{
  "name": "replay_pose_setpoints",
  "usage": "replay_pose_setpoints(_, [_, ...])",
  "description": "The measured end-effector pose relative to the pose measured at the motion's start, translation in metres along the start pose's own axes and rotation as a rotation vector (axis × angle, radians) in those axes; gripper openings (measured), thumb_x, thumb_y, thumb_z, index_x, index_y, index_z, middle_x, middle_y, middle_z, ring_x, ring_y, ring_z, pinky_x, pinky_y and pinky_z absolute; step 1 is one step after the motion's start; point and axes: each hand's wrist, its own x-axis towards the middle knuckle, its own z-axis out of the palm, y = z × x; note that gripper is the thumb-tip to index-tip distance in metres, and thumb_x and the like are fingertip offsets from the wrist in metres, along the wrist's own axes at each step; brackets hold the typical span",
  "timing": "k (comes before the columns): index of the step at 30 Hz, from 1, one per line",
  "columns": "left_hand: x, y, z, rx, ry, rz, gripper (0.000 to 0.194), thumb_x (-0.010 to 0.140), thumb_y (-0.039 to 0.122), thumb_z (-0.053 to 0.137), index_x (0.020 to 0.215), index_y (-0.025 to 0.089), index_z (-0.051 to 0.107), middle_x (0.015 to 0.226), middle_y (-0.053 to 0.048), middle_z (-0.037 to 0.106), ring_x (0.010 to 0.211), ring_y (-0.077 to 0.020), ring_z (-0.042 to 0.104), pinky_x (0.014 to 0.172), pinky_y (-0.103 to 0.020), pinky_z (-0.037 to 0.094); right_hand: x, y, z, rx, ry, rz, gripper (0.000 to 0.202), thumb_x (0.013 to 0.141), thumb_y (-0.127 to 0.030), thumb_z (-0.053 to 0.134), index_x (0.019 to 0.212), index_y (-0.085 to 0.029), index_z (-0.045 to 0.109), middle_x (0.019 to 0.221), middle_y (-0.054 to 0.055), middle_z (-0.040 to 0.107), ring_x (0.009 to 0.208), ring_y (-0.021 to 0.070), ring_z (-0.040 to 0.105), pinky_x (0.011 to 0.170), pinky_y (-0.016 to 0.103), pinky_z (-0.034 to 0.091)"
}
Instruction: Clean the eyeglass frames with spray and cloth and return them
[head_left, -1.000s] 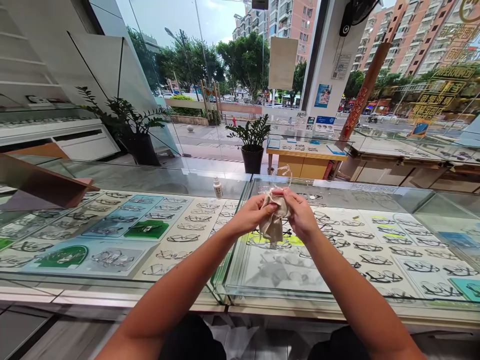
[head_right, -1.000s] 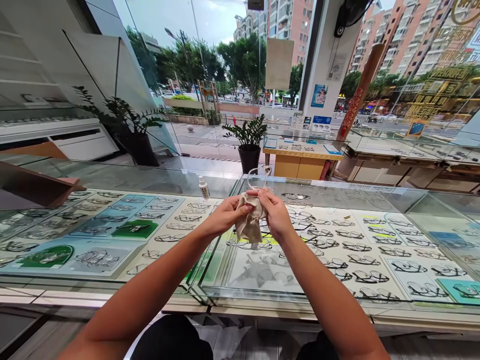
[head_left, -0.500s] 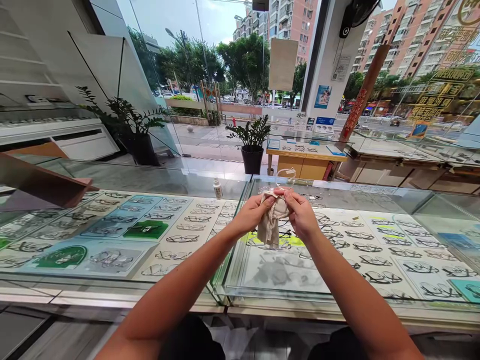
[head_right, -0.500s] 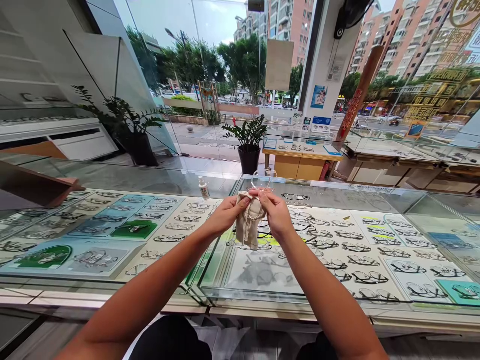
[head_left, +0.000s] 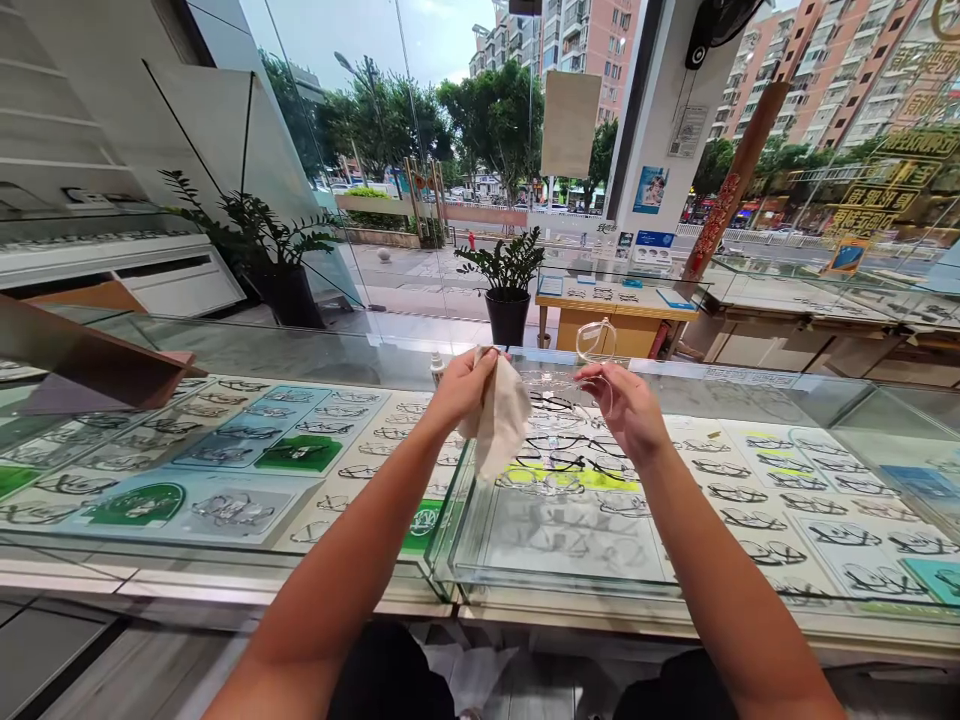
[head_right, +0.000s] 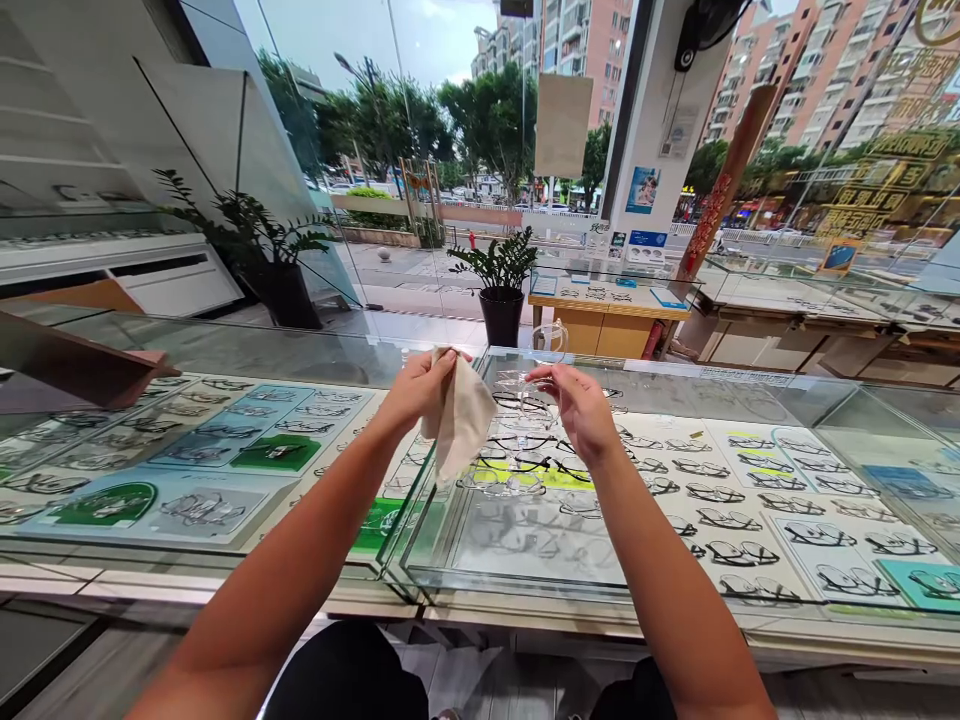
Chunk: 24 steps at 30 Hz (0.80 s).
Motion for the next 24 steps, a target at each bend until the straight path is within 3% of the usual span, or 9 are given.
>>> replay_pose_setpoints(3, [0.007,-0.008,-0.018,0.558,0.010,-0.011,0.043,0.102,0.054,0.050,0.104,0.021,0.077,0.097,-0.009,0.077,0.090,-0.0267,0.065,0.078,-0.035,0.046,0.000,-0.002,-0.001,-0.024,-0.015,0.013,0.027,0.090,-0.049,0.074,0.084,-0.025,0.084,0.099,0.008,0.080,0.107,0.0268,0.070,0.104,0.044,0.053])
replay_pose_setpoints(5, [0.008,-0.015,-0.025,0.879,-0.019,-0.098,0.035,0.104,0.043,0.047,0.102,0.021,0.075,0.104,-0.013,0.078,0.094,-0.0304,0.068,0.081,-0.037,0.046,0.001,-0.004,-0.003,-0.030,-0.029,0.019,0.026,0.088,-0.046,0.073,0.078,-0.025,0.083,0.092,0.008,0.078,0.103,0.0266,0.069,0.103,0.043,0.053])
replay_pose_setpoints(9, [0.005,-0.026,-0.028,1.066,-0.081,-0.245,0.024,0.094,0.038,0.064,0.088,0.016,0.072,0.094,-0.021,0.077,0.089,-0.0373,0.071,0.082,-0.044,0.049,0.003,-0.006,-0.007,-0.060,-0.112,0.043,0.025,0.087,-0.041,0.070,0.074,-0.024,0.083,0.087,0.007,0.076,0.095,0.0258,0.067,0.097,0.041,0.052])
replay_pose_setpoints(11, [0.003,-0.025,-0.023,1.099,-0.079,-0.238,0.025,0.094,0.036,0.065,0.100,0.014,0.074,0.108,-0.025,0.077,0.101,-0.0406,0.072,0.090,-0.048,0.052,0.003,-0.006,-0.009,-0.092,-0.147,0.052,0.026,0.088,-0.041,0.069,0.074,-0.024,0.084,0.087,0.008,0.076,0.094,0.0259,0.066,0.094,0.041,0.052])
replay_pose_setpoints(13, [0.001,-0.020,-0.014,1.064,-0.019,-0.029,0.039,0.098,0.037,0.062,0.126,0.012,0.070,0.132,-0.027,0.072,0.122,-0.0416,0.068,0.104,-0.053,0.050,0.003,-0.006,-0.009,-0.125,-0.185,0.059,0.027,0.088,-0.041,0.068,0.074,-0.023,0.084,0.085,0.008,0.075,0.092,0.0258,0.066,0.093,0.040,0.051])
replay_pose_setpoints(16, [-0.006,-0.008,0.004,0.794,0.064,0.573,0.066,0.100,0.047,0.065,0.155,0.014,0.050,0.154,-0.023,0.060,0.145,-0.0360,0.056,0.123,-0.053,0.043,0.003,-0.006,-0.010,-0.160,-0.246,0.077,0.029,0.088,-0.042,0.068,0.073,-0.022,0.083,0.083,0.008,0.075,0.090,0.0257,0.065,0.093,0.040,0.049])
replay_pose_setpoints(18, [-0.015,-0.002,0.016,0.630,0.042,0.837,0.086,0.094,0.058,0.075,0.163,0.017,0.042,0.160,-0.022,0.056,0.150,-0.0348,0.053,0.127,-0.053,0.042,0.003,-0.006,-0.010,-0.188,-0.288,0.096,0.030,0.090,-0.042,0.068,0.074,-0.022,0.083,0.082,0.007,0.075,0.089,0.0255,0.065,0.093,0.040,0.048])
replay_pose_setpoints(21, [-0.028,0.003,0.029,0.562,0.009,0.912,0.098,0.088,0.061,0.084,0.165,0.020,0.040,0.160,-0.022,0.056,0.149,-0.0359,0.055,0.126,-0.054,0.045,0.003,-0.005,-0.013,-0.267,-0.368,0.123,0.030,0.092,-0.041,0.066,0.075,-0.021,0.083,0.082,0.006,0.074,0.089,0.0244,0.064,0.094,0.040,0.045])
replay_pose_setpoints(24, [-0.035,0.001,0.036,0.539,-0.002,0.872,0.080,0.092,0.054,0.082,0.159,0.022,0.051,0.149,-0.019,0.066,0.139,-0.0335,0.064,0.119,-0.053,0.052,0.004,-0.006,-0.014,-0.328,-0.409,0.130,0.031,0.093,-0.040,0.065,0.074,-0.022,0.082,0.082,0.005,0.073,0.089,0.0243,0.064,0.095,0.040,0.045])
